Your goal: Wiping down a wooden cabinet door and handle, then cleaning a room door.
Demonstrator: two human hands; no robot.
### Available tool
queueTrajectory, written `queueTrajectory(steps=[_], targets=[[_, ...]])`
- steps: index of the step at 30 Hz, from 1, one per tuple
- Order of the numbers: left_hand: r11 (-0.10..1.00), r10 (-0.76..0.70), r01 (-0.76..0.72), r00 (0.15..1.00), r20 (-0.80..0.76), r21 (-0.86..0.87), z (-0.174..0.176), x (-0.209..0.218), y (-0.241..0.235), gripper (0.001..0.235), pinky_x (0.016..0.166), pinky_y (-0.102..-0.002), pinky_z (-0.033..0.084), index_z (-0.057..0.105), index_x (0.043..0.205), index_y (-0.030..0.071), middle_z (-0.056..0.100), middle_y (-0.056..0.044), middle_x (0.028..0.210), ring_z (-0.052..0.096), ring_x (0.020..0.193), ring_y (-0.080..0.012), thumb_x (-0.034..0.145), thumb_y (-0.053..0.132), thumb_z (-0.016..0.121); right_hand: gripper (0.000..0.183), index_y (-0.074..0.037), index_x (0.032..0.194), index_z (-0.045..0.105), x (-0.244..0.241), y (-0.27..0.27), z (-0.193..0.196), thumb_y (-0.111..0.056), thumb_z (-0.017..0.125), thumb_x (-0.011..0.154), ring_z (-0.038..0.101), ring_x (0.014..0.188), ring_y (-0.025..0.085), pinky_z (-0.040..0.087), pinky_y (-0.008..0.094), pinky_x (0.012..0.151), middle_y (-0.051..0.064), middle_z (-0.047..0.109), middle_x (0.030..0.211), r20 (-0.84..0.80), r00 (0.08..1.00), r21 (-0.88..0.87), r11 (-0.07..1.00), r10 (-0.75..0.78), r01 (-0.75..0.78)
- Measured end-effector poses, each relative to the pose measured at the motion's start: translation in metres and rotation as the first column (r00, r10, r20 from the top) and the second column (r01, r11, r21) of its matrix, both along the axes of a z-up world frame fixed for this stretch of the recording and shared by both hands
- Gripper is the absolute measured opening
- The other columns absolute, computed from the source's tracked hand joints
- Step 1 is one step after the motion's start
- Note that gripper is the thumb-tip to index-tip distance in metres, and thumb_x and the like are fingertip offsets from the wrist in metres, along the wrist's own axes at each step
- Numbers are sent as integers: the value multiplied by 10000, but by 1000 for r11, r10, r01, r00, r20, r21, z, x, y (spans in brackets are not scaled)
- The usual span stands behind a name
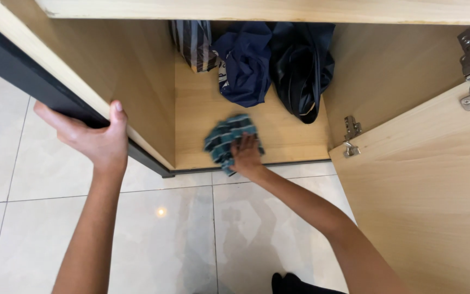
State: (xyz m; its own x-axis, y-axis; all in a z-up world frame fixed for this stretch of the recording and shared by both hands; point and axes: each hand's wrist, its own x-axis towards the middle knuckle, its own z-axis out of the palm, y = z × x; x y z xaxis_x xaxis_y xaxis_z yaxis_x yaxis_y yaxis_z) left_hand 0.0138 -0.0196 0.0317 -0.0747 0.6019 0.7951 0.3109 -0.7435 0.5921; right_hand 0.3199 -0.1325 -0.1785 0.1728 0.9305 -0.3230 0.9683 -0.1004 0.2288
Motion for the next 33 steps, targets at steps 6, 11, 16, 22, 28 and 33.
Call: queueTrajectory(steps=[6, 11, 16, 22, 28, 33], targets=[[1000, 25, -25, 1000, -4, -4, 0, 0, 5, 833, 1086, -367, 466, 273, 1523, 10, 551, -181, 1329, 556, 1180, -277, 950, 154, 860, 940, -155, 1539, 376, -114, 28, -17, -506, 810, 782, 153, 1508, 558, 292, 650, 1101, 363, 161, 1635, -63, 855, 135, 854, 514, -503], [1000, 4, -4, 1000, 5, 31, 3, 4, 4, 843, 1103, -370, 462, 253, 1539, 17, 554, -181, 1348, 558, 1204, -278, 962, 135, 857, 932, -209, 1532, 430, -76, 20, 7, -505, 849, 754, 164, 1578, 431, 316, 687, 1106, 266, 167, 1700, -31, 804, 170, 796, 593, -581], [1000, -23, 23, 1000, 17, 6, 3, 3, 3, 801, 1063, -370, 481, 285, 1515, 24, 574, -168, 1312, 575, 1148, -280, 908, 97, 802, 942, -278, 1600, 209, 20, 18, 25, -603, 679, 851, 32, 1564, 321, 215, 706, 1132, 121, -11, 1704, -178, 980, 13, 996, 85, -84], [998, -49, 49, 999, 15, 43, 10, 6, -1, 779, 1071, -363, 459, 286, 1494, 36, 540, -166, 1322, 542, 1168, -279, 963, 105, 852, 852, -30, 1503, 494, 155, -12, 12, -698, 321, 1003, 607, 1260, 421, 351, 642, 1077, 205, 568, 1460, 54, 873, -139, 862, -485, 488], [998, -48, 48, 999, 10, 44, 10, 6, 0, 782, 1089, -363, 449, 270, 1498, 52, 542, -162, 1336, 553, 1189, -278, 960, 87, 836, 832, -10, 1209, 780, 175, -39, -7, -651, 265, 1084, 705, 1050, 430, 444, 543, 922, 284, 750, 1225, 215, 824, -216, 798, -524, 563], [999, -23, 23, 1000, -6, 21, 11, 7, -7, 803, 1097, -360, 461, 234, 1527, 79, 568, -170, 1348, 583, 1191, -289, 918, 6, 752, 860, 19, 1444, 492, 112, 4, -27, -699, 377, 985, 544, 1236, 470, 380, 632, 993, 259, 565, 1402, 126, 924, 0, 932, -360, 363]])
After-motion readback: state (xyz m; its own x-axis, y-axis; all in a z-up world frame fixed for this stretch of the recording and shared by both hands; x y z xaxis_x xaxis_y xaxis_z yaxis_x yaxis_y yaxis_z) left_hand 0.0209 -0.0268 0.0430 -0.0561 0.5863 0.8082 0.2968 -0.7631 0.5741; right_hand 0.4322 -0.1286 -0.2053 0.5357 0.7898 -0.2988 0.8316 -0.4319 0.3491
